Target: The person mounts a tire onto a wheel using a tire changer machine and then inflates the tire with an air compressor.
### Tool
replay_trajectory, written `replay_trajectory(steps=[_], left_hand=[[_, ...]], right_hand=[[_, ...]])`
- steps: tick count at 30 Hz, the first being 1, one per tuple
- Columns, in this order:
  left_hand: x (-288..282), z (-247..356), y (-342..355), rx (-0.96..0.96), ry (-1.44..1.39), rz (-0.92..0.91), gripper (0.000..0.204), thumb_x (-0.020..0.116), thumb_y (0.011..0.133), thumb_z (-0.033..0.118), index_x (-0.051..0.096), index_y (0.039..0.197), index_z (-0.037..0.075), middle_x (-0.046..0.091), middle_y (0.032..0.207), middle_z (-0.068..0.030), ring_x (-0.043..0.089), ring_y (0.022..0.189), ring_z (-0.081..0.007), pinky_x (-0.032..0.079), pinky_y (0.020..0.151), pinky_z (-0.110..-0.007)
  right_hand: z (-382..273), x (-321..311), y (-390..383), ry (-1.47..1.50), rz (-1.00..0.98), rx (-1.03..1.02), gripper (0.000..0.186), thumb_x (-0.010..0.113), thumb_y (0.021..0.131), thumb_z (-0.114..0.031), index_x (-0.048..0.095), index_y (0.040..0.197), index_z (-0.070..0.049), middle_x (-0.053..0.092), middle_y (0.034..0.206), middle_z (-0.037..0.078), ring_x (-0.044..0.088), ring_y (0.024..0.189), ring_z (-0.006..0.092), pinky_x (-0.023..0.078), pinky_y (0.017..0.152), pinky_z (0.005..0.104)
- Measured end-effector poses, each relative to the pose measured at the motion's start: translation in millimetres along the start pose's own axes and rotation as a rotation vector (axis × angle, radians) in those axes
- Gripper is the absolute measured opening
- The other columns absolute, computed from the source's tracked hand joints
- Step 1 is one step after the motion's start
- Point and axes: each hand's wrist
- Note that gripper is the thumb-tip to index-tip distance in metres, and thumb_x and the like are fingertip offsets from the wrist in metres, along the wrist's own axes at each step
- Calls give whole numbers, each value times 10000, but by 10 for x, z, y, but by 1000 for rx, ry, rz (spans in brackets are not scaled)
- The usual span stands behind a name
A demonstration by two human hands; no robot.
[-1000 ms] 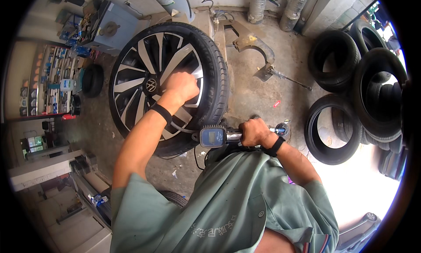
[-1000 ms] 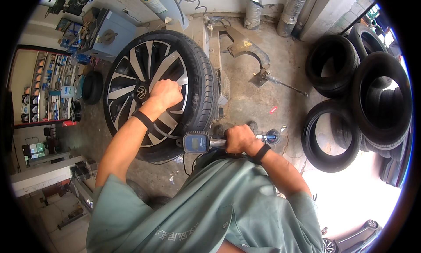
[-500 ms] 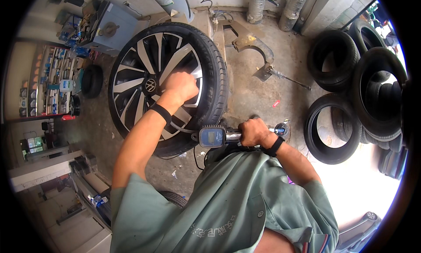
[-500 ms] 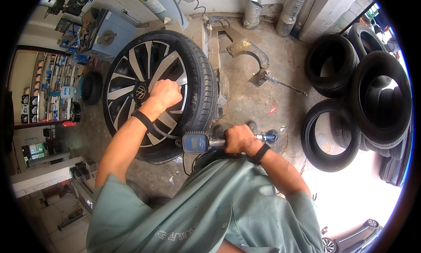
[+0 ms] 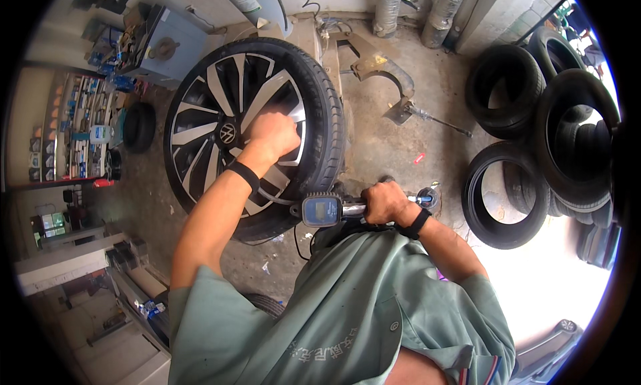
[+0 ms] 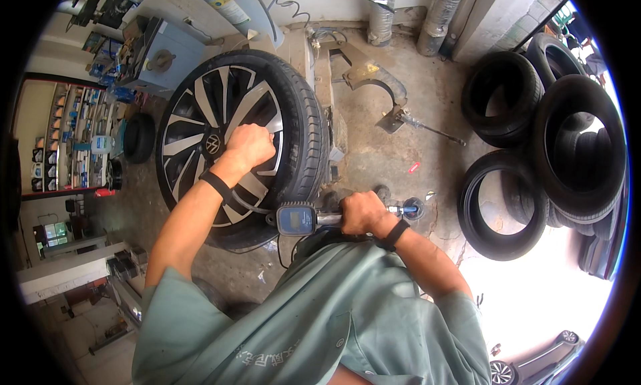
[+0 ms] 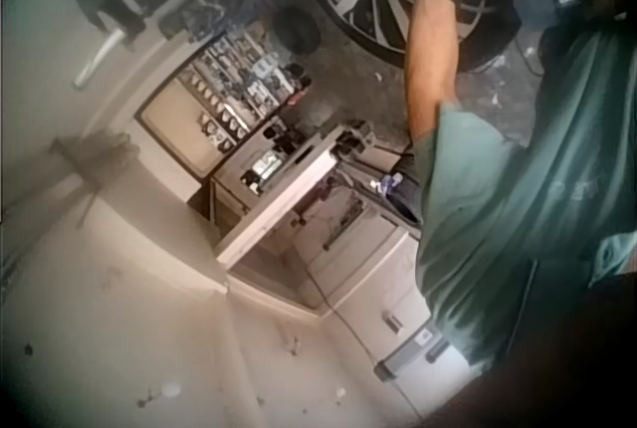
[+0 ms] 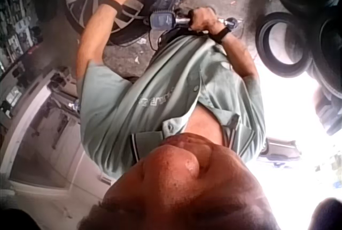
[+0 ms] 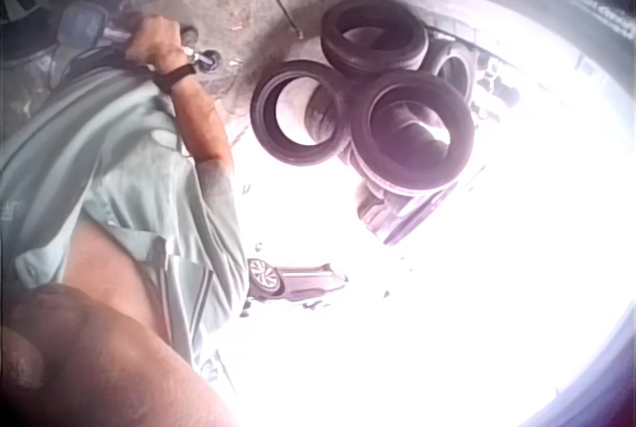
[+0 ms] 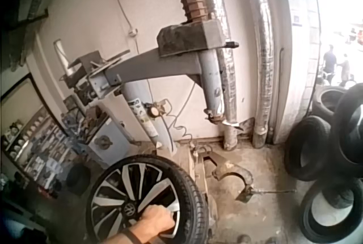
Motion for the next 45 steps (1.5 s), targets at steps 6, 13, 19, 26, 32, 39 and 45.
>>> replay_trajectory(steps=[6, 13, 19, 26, 32, 39, 45], left_hand=[[-28, 12, 6, -4, -6, -25, 368, 536, 934, 288, 765, 845, 15, 720, 865, -220, 703, 857, -389, 542, 819, -453], [-43, 13, 3, -11, 6, -52, 374, 526, 939, 291, 767, 858, 16, 721, 879, -220, 703, 876, -388, 542, 827, -449], [-54, 17, -9, -4, 13, -42, 370, 526, 940, 290, 768, 865, 19, 723, 885, -215, 703, 880, -386, 541, 832, -447], [-43, 22, 11, -12, 11, -43, 363, 527, 936, 282, 768, 862, 20, 723, 883, -214, 704, 877, -383, 544, 828, -446], [-24, 11, 14, 0, 16, -18, 361, 527, 932, 277, 768, 851, 21, 722, 871, -214, 704, 864, -384, 546, 822, -445], [-13, 4, 11, -4, 3, -15, 358, 530, 929, 279, 770, 851, 24, 721, 877, -215, 703, 870, -385, 546, 825, -444], [-37, 10, 6, 5, 9, -27, 360, 527, 932, 279, 770, 858, 24, 723, 885, -212, 702, 882, -383, 544, 831, -443]], right_hand=[[24, 40, 14, 8, 3, 6, 250, 635, 680, -268, 748, 794, -76, 719, 851, 193, 709, 859, 349, 565, 793, 416], [2, 1, 9, -1, -14, 7, 254, 633, 686, -275, 750, 807, -84, 721, 859, 190, 709, 874, 348, 563, 798, 418], [-8, -16, 14, 0, -31, 9, 269, 634, 691, -282, 750, 832, -85, 721, 877, 193, 707, 890, 347, 561, 811, 421], [21, 9, 22, 1, -25, -1, 263, 632, 700, -283, 749, 824, -82, 721, 873, 194, 706, 887, 349, 561, 809, 420], [34, 17, 25, 6, -18, -8, 261, 637, 691, -277, 747, 820, -78, 720, 866, 194, 706, 878, 351, 563, 798, 424], [26, 7, 22, 5, -1, -28, 249, 630, 674, -255, 738, 815, -81, 711, 826, 194, 698, 839, 369, 560, 766, 442], [14, -7, 33, -17, -35, -5, 267, 638, 685, -279, 746, 824, -78, 721, 859, 189, 708, 873, 352, 566, 788, 428]])
Point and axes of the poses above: each hand's wrist, its own y-axis towards the middle knuckle, its own x-axis out of the palm, z = x × y
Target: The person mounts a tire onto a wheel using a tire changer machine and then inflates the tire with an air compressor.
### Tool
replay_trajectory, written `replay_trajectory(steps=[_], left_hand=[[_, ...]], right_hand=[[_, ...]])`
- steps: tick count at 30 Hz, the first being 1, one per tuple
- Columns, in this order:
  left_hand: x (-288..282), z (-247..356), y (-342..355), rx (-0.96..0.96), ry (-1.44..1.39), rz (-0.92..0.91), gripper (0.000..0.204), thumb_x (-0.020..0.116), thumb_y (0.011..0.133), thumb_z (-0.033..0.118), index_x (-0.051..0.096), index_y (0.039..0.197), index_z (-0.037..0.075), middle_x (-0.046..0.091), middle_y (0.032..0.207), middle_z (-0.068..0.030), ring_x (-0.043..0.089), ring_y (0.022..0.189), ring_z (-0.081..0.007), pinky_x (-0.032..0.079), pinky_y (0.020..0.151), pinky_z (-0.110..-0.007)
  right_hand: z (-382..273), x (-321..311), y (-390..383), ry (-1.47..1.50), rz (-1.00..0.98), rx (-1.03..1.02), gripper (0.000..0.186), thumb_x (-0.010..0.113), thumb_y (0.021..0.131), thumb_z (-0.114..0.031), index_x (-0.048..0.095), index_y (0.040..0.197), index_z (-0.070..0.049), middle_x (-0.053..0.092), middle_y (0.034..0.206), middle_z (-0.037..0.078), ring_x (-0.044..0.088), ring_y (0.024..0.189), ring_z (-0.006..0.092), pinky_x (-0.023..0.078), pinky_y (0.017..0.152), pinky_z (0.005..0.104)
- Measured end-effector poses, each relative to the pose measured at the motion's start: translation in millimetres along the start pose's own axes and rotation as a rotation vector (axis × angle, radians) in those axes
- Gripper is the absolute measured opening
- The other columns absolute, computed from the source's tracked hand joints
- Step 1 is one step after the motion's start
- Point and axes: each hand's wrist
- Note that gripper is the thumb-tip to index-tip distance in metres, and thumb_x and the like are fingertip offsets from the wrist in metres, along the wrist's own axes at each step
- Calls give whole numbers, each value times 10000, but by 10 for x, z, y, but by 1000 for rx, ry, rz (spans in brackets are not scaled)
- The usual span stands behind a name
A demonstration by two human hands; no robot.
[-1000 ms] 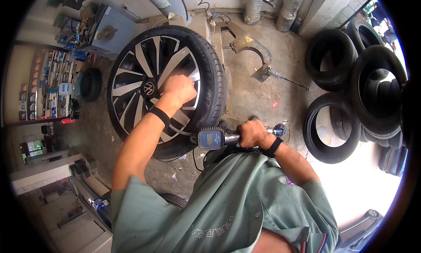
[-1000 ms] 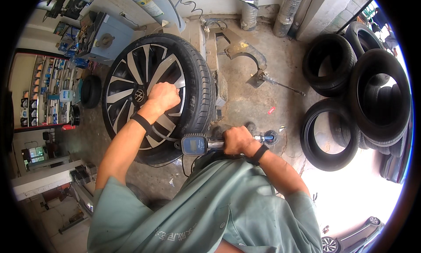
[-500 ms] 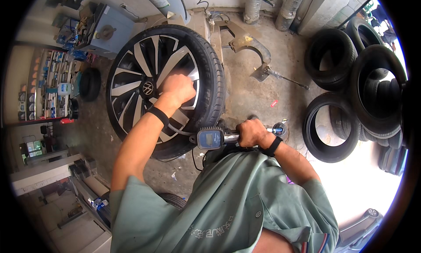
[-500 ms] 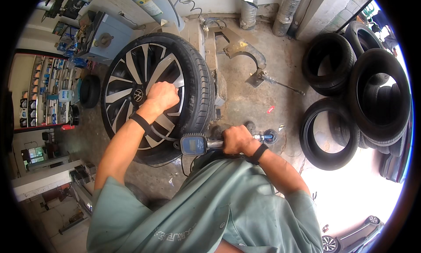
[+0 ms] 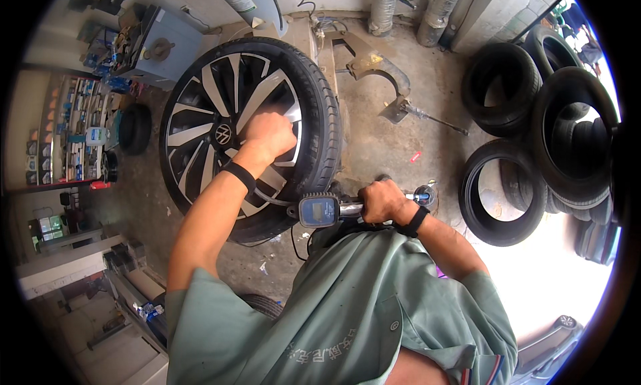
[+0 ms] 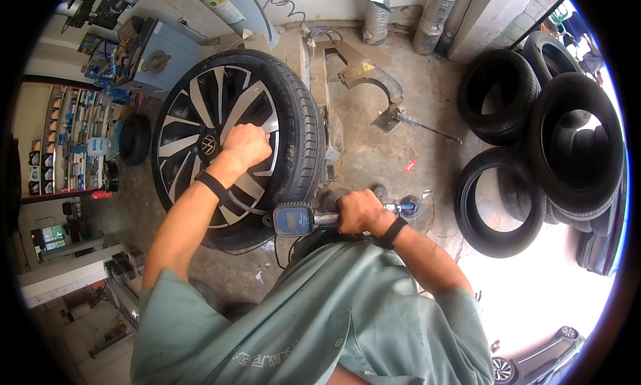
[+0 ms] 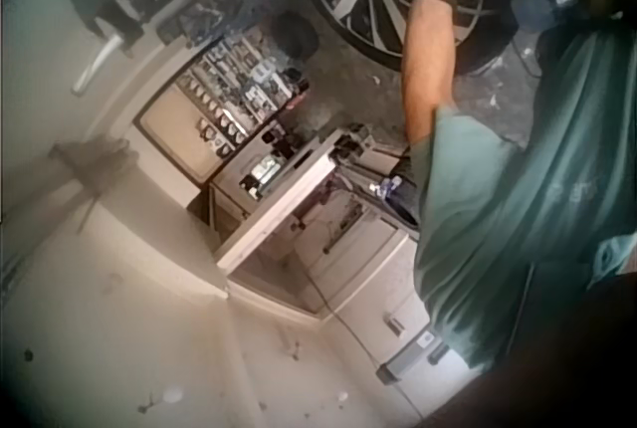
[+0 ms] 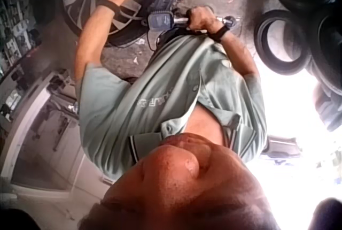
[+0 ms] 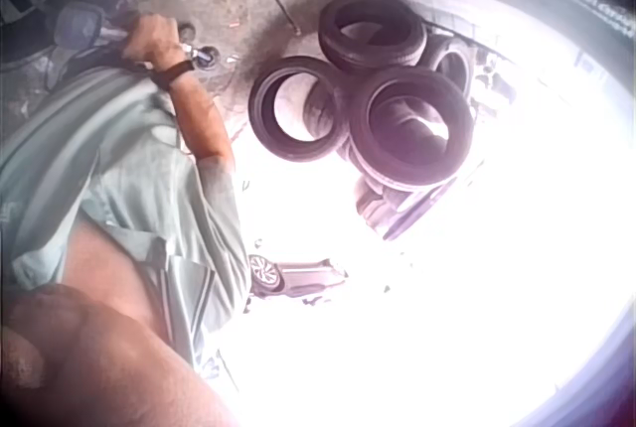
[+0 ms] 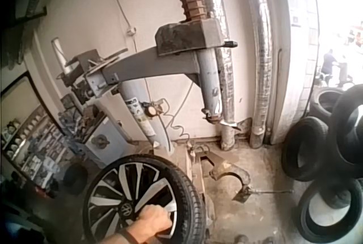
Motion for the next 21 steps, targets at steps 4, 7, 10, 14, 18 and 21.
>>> replay_trajectory(steps=[4, 7, 10, 14, 18, 21], left_hand=[[-26, 23, 3, -23, 6, -28, 371, 522, 942, 289, 768, 870, 20, 725, 896, -209, 703, 887, -381, 543, 833, -443], [-13, 16, 2, -25, 1, -32, 377, 521, 946, 295, 767, 871, 19, 726, 899, -208, 702, 891, -380, 542, 832, -444], [-23, 20, 2, -20, 4, -38, 380, 520, 949, 298, 767, 869, 21, 726, 898, -207, 702, 892, -379, 542, 830, -446], [-5, 7, 3, -13, -2, -25, 376, 522, 945, 294, 767, 862, 22, 726, 886, -207, 703, 882, -381, 542, 825, -450], [12, -4, 5, -2, -5, -8, 370, 525, 938, 288, 766, 852, 22, 726, 876, -207, 703, 870, -384, 543, 820, -452], [15, -5, 9, -1, -2, 0, 365, 528, 932, 285, 766, 841, 22, 725, 869, -207, 703, 862, -385, 544, 817, -453]], right_hand=[[16, 17, -17, 26, 36, -24, 238, 618, 666, -227, 730, 815, -80, 698, 795, 205, 686, 810, 395, 551, 754, 461], [24, 41, -3, 20, 40, -23, 240, 620, 664, -228, 729, 816, -79, 698, 796, 204, 685, 807, 397, 551, 754, 461], [25, 35, -14, 32, 47, -23, 242, 621, 662, -228, 730, 817, -77, 697, 795, 203, 683, 806, 398, 550, 751, 462], [33, 54, -3, 28, 46, -27, 245, 621, 660, -228, 731, 821, -80, 698, 795, 201, 683, 807, 398, 550, 750, 462], [49, 94, 5, 33, 52, -22, 247, 622, 659, -230, 732, 827, -86, 700, 798, 198, 682, 809, 397, 552, 750, 459], [33, 65, -5, 32, 47, -15, 246, 633, 670, -247, 738, 816, -80, 708, 819, 196, 695, 825, 378, 560, 765, 443]])
Point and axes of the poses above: each hand's wrist, its own y-axis towards the middle knuckle, its own x-axis out of the palm, z = x × y
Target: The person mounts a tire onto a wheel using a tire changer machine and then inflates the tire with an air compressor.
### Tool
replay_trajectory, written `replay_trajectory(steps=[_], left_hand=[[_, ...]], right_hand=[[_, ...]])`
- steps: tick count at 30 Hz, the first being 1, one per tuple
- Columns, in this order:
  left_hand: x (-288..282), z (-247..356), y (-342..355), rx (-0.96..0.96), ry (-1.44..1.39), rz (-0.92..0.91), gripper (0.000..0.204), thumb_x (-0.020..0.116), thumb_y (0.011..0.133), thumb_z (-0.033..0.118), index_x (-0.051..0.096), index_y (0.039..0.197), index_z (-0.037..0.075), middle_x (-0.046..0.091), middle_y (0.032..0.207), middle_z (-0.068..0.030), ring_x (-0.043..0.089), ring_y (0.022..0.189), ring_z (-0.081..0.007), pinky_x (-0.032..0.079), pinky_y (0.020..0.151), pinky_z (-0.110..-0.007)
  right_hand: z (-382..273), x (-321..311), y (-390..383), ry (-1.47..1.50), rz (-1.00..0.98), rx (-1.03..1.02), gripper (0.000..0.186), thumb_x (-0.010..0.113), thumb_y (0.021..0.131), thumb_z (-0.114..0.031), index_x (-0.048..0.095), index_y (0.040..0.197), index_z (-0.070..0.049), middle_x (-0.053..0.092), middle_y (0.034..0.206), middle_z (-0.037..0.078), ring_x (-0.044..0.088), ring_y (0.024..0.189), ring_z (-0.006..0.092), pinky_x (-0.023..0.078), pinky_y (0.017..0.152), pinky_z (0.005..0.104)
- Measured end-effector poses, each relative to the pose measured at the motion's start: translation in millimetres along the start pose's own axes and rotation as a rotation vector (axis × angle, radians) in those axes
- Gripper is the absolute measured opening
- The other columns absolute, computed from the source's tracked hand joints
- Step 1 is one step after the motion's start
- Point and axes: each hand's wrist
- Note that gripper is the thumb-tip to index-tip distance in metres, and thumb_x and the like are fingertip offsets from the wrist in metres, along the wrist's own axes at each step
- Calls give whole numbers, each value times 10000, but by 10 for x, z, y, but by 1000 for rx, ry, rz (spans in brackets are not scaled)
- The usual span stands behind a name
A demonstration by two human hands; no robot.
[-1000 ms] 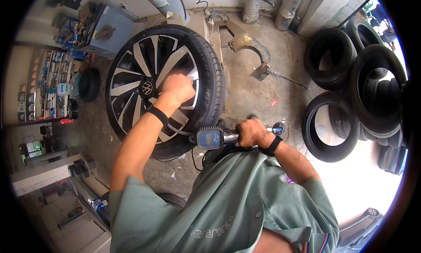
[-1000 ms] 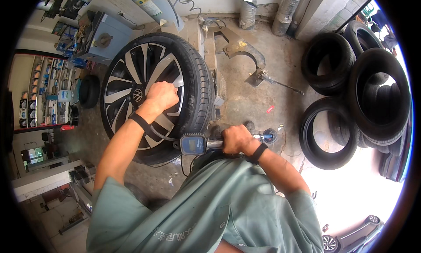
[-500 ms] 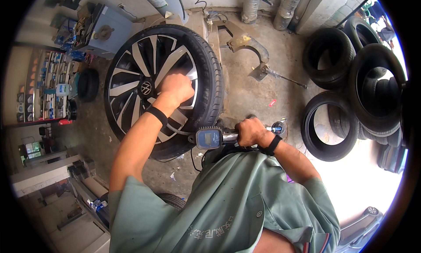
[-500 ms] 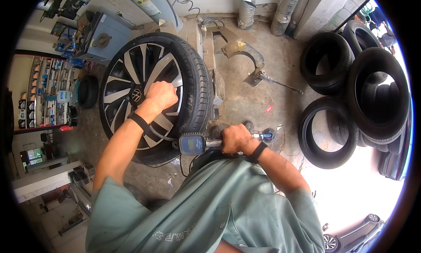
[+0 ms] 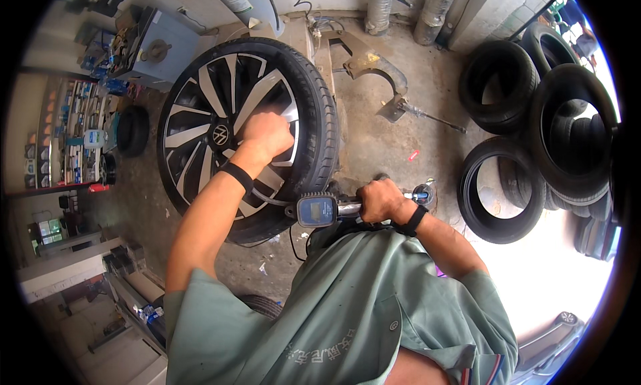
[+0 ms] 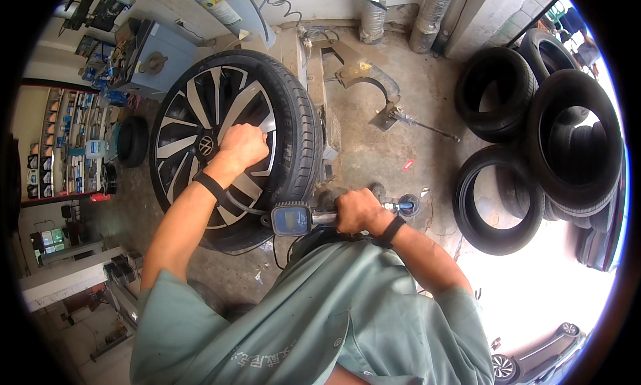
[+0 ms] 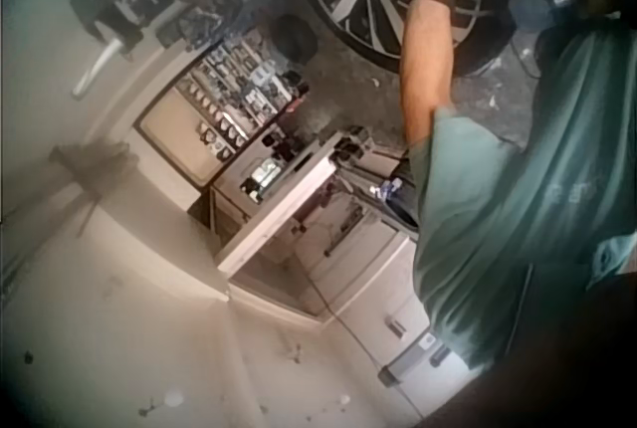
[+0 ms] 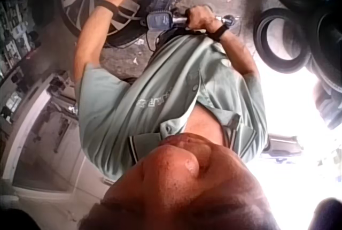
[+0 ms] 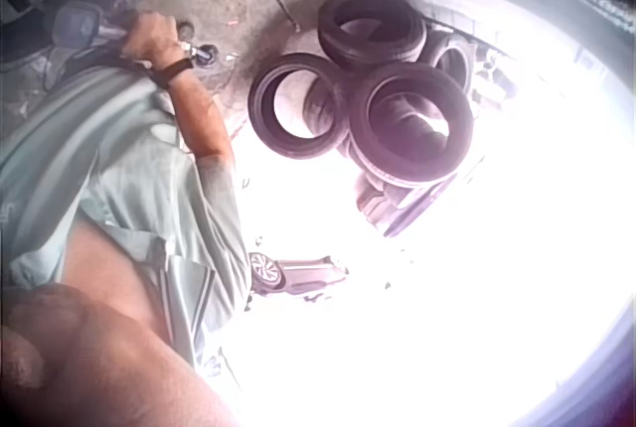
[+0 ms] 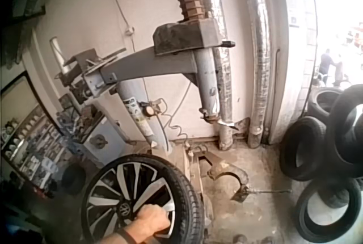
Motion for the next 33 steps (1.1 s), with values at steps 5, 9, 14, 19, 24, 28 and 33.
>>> replay_trajectory(steps=[5, 9, 14, 19, 24, 28, 33], left_hand=[[-19, 11, -1, -4, 6, -19, 348, 535, 920, 274, 767, 836, 28, 725, 868, -207, 705, 857, -382, 546, 809, -450], [11, -2, 12, 4, 11, -9, 341, 539, 912, 270, 767, 835, 29, 725, 865, -207, 706, 853, -380, 547, 802, -449], [24, -10, 21, 6, 7, 7, 339, 544, 905, 272, 767, 828, 28, 722, 851, -208, 707, 847, -376, 548, 799, -449], [17, -6, 9, 6, 2, 48, 346, 544, 909, 280, 767, 826, 29, 722, 849, -210, 706, 842, -382, 549, 798, -452], [55, -16, 16, 29, 18, 78, 255, 566, 808, 214, 774, 819, 67, 732, 859, -177, 716, 844, -353, 562, 767, -430], [43, -20, -2, 10, 17, 59, 255, 565, 799, 211, 775, 821, 67, 732, 862, -178, 716, 844, -352, 562, 769, -430], [1, -4, -11, 2, -11, 27, 309, 541, 866, 249, 770, 832, 45, 729, 876, -190, 708, 863, -366, 552, 796, -439]], right_hand=[[-23, -29, -13, -5, -12, 9, 249, 644, 679, -265, 745, 806, -77, 719, 844, 190, 707, 843, 358, 568, 780, 426], [-29, -30, -12, -14, -20, 16, 250, 638, 682, -269, 746, 805, -80, 720, 846, 187, 709, 852, 355, 569, 783, 427], [-30, -33, -11, -21, -22, 15, 254, 631, 686, -272, 746, 806, -80, 720, 848, 189, 710, 861, 353, 569, 784, 430], [-26, -38, -7, -37, -41, 10, 264, 630, 685, -272, 744, 826, -81, 722, 863, 189, 709, 861, 358, 568, 783, 433], [-38, -31, -17, -21, -44, 31, 265, 623, 686, -267, 743, 834, -83, 722, 863, 191, 707, 855, 362, 567, 782, 434], [-57, -54, -34, -11, -34, 29, 262, 621, 683, -262, 742, 831, -83, 719, 855, 192, 706, 850, 363, 566, 779, 434], [-60, -71, -38, 2, -26, 32, 254, 616, 682, -252, 743, 824, -84, 717, 843, 193, 705, 846, 365, 566, 780, 432]])
Point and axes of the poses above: each hand's wrist, its own y-axis towards the middle knuckle, its own x-axis out of the palm, z = x × y
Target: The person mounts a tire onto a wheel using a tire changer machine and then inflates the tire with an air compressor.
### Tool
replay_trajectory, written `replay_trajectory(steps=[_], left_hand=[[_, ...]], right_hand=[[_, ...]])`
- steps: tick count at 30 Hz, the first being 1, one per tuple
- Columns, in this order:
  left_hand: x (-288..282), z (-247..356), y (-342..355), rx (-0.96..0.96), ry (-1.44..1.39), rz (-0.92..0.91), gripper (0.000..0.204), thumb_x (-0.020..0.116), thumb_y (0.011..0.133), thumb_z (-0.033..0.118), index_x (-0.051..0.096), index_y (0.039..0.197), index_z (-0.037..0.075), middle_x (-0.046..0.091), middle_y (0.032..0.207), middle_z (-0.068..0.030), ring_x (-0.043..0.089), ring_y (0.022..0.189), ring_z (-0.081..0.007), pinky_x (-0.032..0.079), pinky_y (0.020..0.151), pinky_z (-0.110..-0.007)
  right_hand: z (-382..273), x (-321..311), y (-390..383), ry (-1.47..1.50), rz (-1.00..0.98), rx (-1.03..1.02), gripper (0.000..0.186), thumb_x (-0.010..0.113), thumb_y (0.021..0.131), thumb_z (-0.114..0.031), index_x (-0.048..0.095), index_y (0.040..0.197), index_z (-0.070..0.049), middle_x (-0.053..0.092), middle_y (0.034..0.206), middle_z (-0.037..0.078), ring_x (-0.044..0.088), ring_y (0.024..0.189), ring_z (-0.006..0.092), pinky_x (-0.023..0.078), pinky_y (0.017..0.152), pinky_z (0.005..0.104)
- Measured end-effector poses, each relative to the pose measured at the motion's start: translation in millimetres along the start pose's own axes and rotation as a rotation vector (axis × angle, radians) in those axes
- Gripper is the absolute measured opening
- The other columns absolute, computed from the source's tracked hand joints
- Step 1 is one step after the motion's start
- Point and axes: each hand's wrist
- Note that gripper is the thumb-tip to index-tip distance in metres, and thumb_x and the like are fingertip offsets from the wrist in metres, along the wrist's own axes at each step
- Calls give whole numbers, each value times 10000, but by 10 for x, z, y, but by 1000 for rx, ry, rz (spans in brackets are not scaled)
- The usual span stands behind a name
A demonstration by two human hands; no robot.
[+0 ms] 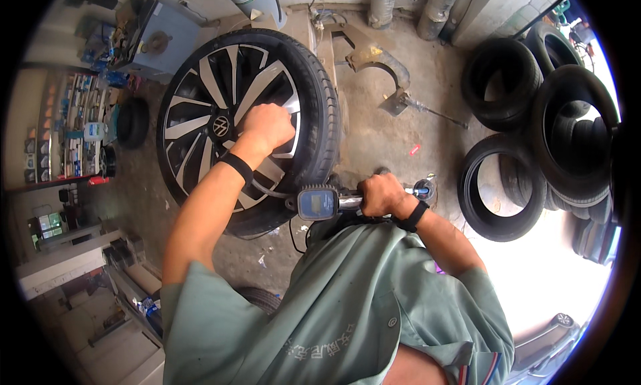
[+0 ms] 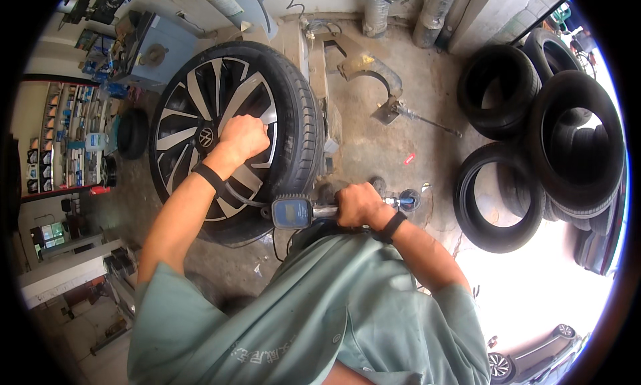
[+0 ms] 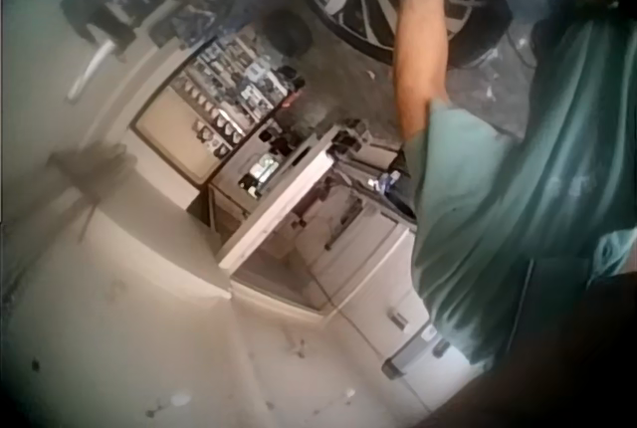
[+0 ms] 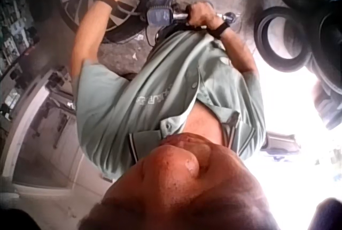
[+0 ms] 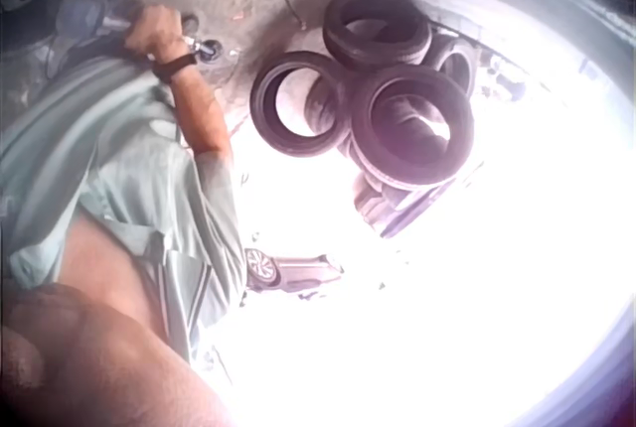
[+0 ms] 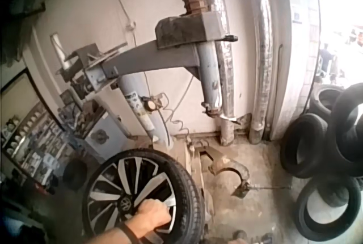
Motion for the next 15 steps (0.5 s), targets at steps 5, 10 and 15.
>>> replay_trajectory(steps=[5, 10, 15], left_hand=[[16, -6, 17, -7, 9, -23, 374, 515, 942, 290, 768, 854, 30, 726, 889, -204, 702, 880, -379, 544, 821, -447], [41, -23, 31, 3, 20, -18, 366, 523, 938, 292, 770, 856, 35, 727, 887, -200, 705, 880, -375, 545, 819, -446], [4, 6, 19, -13, 22, -31, 361, 528, 934, 289, 770, 855, 33, 726, 885, -202, 705, 876, -375, 545, 820, -444]], right_hand=[[-1, 11, 8, 2, 0, -6, 247, 611, 681, -239, 747, 819, -86, 716, 852, 200, 706, 848, 364, 566, 783, 431], [28, 52, 23, 6, 19, -13, 238, 613, 680, -231, 740, 824, -91, 712, 840, 194, 699, 844, 371, 560, 774, 440], [27, 44, 20, 8, 29, -27, 232, 619, 672, -224, 732, 828, -95, 708, 818, 188, 692, 832, 377, 553, 760, 448]])
Point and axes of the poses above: each hand's wrist, its own y-axis towards the middle knuckle, its own x-axis out of the palm, z = x × y
